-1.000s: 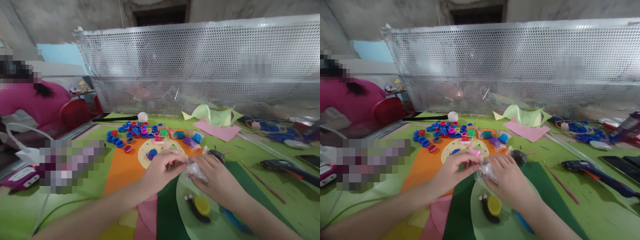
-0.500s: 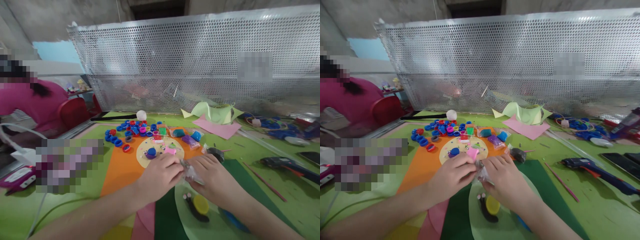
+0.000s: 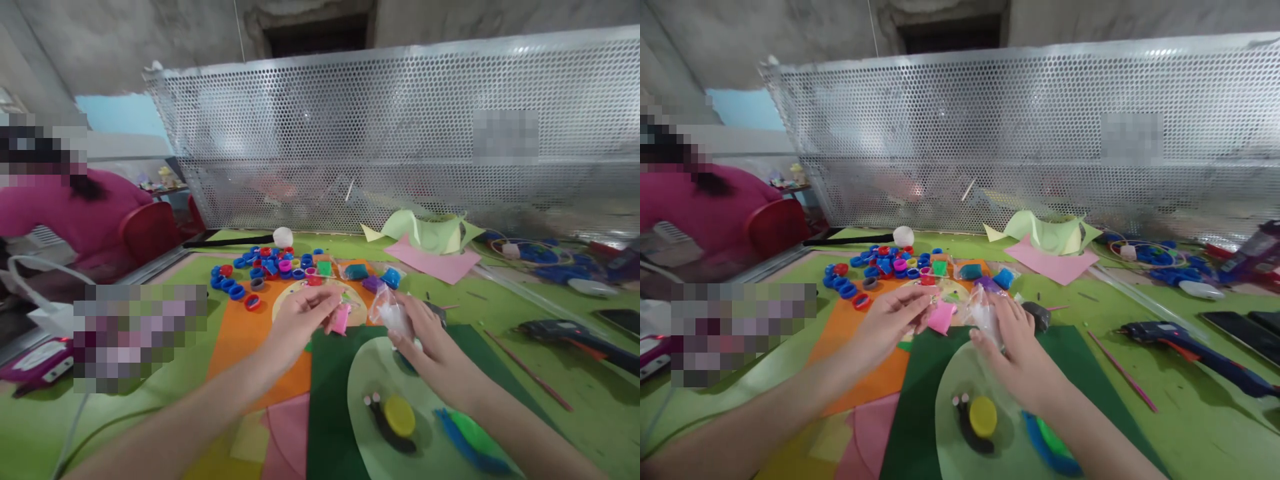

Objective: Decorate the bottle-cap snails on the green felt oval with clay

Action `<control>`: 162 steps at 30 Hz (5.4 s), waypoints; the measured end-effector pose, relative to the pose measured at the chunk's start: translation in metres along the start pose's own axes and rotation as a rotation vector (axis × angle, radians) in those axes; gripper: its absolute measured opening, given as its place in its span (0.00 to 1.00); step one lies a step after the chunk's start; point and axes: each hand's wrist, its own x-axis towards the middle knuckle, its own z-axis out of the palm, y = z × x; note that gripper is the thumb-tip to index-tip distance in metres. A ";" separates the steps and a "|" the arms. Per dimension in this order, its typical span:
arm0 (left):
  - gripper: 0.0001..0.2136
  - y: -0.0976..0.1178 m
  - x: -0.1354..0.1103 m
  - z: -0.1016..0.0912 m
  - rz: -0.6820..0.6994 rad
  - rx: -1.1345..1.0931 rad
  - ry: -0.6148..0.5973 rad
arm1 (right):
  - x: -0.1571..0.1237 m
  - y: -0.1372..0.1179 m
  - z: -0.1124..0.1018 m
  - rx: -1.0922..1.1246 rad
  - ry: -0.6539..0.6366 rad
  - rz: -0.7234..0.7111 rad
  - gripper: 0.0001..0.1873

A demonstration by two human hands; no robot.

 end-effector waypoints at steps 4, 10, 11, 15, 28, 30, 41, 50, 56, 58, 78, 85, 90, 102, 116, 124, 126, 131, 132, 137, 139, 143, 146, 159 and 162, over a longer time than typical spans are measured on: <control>0.13 -0.008 -0.002 0.005 -0.121 -0.149 -0.044 | 0.004 0.005 0.001 0.058 0.000 0.098 0.23; 0.13 -0.006 -0.004 0.005 -0.210 -0.242 -0.099 | 0.012 0.010 0.004 0.054 0.023 0.103 0.22; 0.13 -0.005 -0.004 0.005 -0.218 -0.250 -0.106 | 0.012 0.011 0.004 0.060 0.034 0.095 0.22; 0.11 -0.005 -0.003 0.006 -0.240 -0.262 -0.144 | 0.013 0.016 0.007 0.075 0.070 0.058 0.18; 0.11 -0.010 -0.001 0.007 -0.231 -0.230 -0.193 | 0.016 0.021 0.004 0.012 0.127 0.052 0.16; 0.10 -0.011 -0.002 0.007 -0.232 -0.229 -0.213 | 0.016 0.019 0.003 -0.016 0.130 0.051 0.15; 0.09 -0.011 -0.004 0.009 -0.239 -0.214 -0.254 | 0.025 0.032 -0.010 -0.107 0.211 0.127 0.14; 0.11 -0.012 -0.004 0.010 -0.268 -0.192 -0.216 | 0.028 0.039 -0.016 -0.148 0.218 0.179 0.14; 0.10 -0.016 -0.003 0.011 -0.245 -0.170 -0.185 | 0.028 0.043 -0.018 -0.177 0.221 0.187 0.16; 0.11 -0.017 -0.003 0.011 -0.235 -0.155 -0.179 | 0.027 0.046 -0.020 -0.190 0.228 0.184 0.17; 0.09 -0.012 -0.007 0.015 -0.192 0.160 -0.248 | 0.030 0.046 -0.030 -0.262 0.275 0.197 0.14; 0.08 -0.016 -0.006 0.014 -0.197 0.166 -0.244 | 0.030 0.048 -0.029 -0.279 0.273 0.190 0.14; 0.07 -0.013 -0.007 0.013 -0.167 0.168 -0.262 | 0.030 0.051 -0.027 -0.296 0.269 0.184 0.14; 0.06 -0.009 -0.014 0.015 0.051 0.381 -0.298 | 0.030 0.051 -0.025 -0.302 0.235 0.192 0.16; 0.06 -0.023 -0.014 0.015 0.404 0.607 -0.382 | 0.030 0.049 -0.028 -0.324 0.247 0.187 0.16; 0.05 -0.014 -0.010 0.026 0.541 0.645 -0.521 | 0.031 0.046 -0.028 -0.306 0.224 0.198 0.16; 0.05 -0.008 -0.009 0.033 0.493 0.644 -0.579 | 0.031 0.045 -0.027 -0.300 0.216 0.197 0.16; 0.04 0.002 0.000 0.060 0.433 0.722 -0.736 | 0.031 0.047 -0.028 -0.300 0.217 0.192 0.15; 0.04 0.002 0.002 0.065 0.449 0.733 -0.763 | 0.031 0.047 -0.028 -0.301 0.219 0.191 0.15; 0.02 -0.001 0.011 0.085 0.500 0.771 -0.854 | 0.033 0.052 -0.031 -0.317 0.226 0.206 0.15; 0.03 -0.004 0.012 0.088 0.515 0.777 -0.881 | 0.034 0.054 -0.032 -0.324 0.221 0.208 0.16; 0.06 -0.004 0.010 0.088 0.536 0.820 -0.930 | 0.035 0.055 -0.034 -0.328 0.210 0.215 0.16; 0.09 -0.001 0.009 0.088 0.565 0.872 -0.972 | 0.035 0.055 -0.035 -0.330 0.209 0.218 0.15; 0.08 0.002 0.008 0.092 0.512 0.888 -0.963 | 0.035 0.057 -0.034 -0.336 0.213 0.226 0.14; 0.08 0.003 0.007 0.091 0.534 0.924 -0.962 | 0.035 0.056 -0.035 -0.337 0.214 0.227 0.14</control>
